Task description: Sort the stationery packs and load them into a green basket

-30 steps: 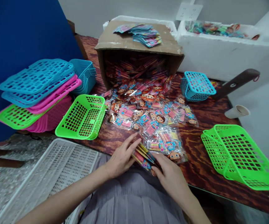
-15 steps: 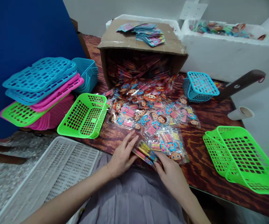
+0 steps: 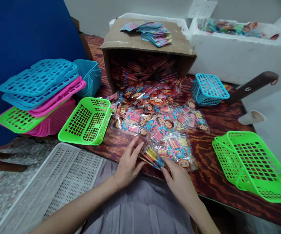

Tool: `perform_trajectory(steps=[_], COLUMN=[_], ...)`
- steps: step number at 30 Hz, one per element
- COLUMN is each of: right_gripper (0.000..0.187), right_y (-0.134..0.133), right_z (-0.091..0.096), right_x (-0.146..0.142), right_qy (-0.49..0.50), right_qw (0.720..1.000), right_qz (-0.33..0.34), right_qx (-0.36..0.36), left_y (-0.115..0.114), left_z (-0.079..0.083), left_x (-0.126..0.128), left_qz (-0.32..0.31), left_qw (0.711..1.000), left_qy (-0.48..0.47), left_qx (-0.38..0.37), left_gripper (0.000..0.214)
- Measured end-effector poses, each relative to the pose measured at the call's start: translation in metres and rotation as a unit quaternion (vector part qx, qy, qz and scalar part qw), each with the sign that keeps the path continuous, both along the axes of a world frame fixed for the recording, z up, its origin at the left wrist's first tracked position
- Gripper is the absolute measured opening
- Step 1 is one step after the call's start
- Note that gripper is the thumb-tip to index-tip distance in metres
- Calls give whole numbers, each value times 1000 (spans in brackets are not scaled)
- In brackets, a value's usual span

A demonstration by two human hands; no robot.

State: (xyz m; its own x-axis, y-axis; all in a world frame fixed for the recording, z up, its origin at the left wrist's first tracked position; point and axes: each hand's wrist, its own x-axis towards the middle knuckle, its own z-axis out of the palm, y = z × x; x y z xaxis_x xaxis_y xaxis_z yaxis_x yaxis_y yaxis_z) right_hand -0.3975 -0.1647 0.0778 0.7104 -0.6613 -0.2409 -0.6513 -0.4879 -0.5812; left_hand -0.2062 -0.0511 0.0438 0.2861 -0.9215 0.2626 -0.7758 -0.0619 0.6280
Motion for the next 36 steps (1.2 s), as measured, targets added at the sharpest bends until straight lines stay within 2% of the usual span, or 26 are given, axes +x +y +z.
perform_trajectory(steps=[10,15,36], right_gripper=[40,38,39], right_y=[0,-1,-2], right_z=[0,-1,0], right_x=[-1,0,0], right_qy=[-14,-8,5], right_qw=[1000,1000,1000], right_qz=[17,18,10], right_qx=[-22,-10,7], left_y=[3,4,2], left_z=[-2,-2,-3], left_x=[4,5,4], left_qz=[-49,-61,-67], left_qw=[998,998,996], left_qy=[26,25,52], left_qx=[-6,-10,-5], left_gripper=[73,75,74])
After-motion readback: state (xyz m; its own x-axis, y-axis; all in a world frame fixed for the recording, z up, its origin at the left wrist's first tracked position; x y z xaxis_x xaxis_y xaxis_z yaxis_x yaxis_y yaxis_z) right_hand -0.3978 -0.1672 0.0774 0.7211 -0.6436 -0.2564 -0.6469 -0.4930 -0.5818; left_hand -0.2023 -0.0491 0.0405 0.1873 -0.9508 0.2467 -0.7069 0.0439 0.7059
